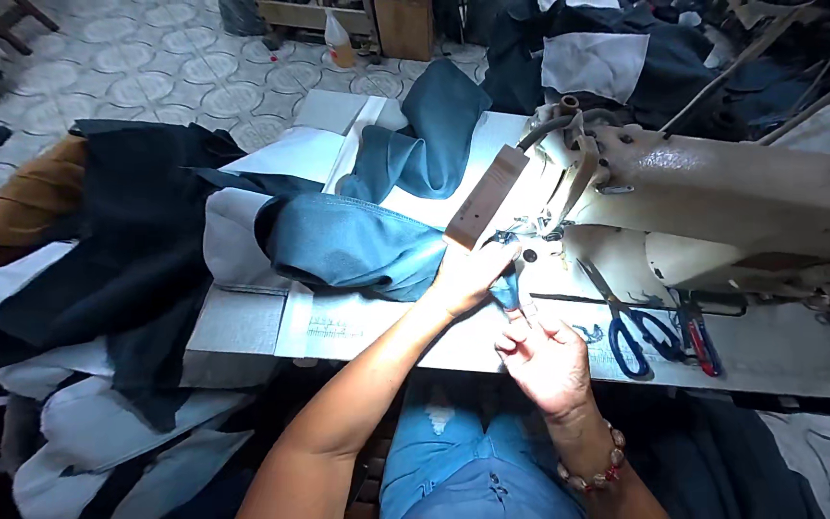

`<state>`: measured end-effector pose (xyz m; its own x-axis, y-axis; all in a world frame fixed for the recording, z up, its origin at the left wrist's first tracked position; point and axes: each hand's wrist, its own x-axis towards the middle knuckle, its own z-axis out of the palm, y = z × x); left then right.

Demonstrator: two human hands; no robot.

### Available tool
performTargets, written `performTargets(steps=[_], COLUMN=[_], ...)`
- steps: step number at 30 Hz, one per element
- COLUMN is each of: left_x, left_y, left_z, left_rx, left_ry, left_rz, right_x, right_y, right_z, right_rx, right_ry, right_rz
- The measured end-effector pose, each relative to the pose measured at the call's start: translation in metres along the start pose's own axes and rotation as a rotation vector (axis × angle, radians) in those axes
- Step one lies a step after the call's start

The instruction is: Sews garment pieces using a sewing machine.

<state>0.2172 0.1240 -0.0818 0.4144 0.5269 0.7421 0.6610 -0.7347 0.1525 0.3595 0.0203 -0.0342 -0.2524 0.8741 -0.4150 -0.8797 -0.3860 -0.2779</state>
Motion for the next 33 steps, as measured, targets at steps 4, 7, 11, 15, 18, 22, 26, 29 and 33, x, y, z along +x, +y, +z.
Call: performTargets(steps=[4,7,11,15,18,22,26,29,33], left_x=[-0.006,-0.030,-0.044,-0.043,-0.042,-0.042,-0.039,-0.036,-0.031], left_y=[-0.003,-0.008,0.003,0.009,0.006,-0.002,0.002,0.009,0.013], left_z=[-0.014,-0.023,-0.022,-0.021,-0.024,-0.026,-0.024,-0.022,-0.023], left_rx=[-0.025,-0.167,-0.329,-0.359,-0.354,-0.290,-0.250,-0.186,-0.154], left_ry=[-0.327,-0.523,-0.502,-0.467,-0.495,-0.486,-0.452,-0.458,-0.495], left_rz=[0.037,0.023,-0.169,-0.211,-0.215,-0.167,-0.161,-0.181,-0.153], right_x=[0.001,0.000,0.010,0.034,0.042,0.041,0.032,0.028,0.024], right_y=[-0.007,-0.012,-0.023,-0.015,-0.007,-0.006,-0.004,0.000,0.015], right_z=[-0.011,-0.022,-0.022,-0.014,-0.009,-0.007,0.000,0.005,0.013], right_rx=[-0.277,-0.627,-1.327,-1.940,-2.021,-2.006,-2.105,-2.158,-2.337], right_ry=[0.053,0.139,0.125,0.268,0.298,0.277,0.343,0.348,0.337], right_rz=[-0.055,-0.091,-0.270,-0.526,-0.420,-0.409,-0.447,-0.405,-0.363])
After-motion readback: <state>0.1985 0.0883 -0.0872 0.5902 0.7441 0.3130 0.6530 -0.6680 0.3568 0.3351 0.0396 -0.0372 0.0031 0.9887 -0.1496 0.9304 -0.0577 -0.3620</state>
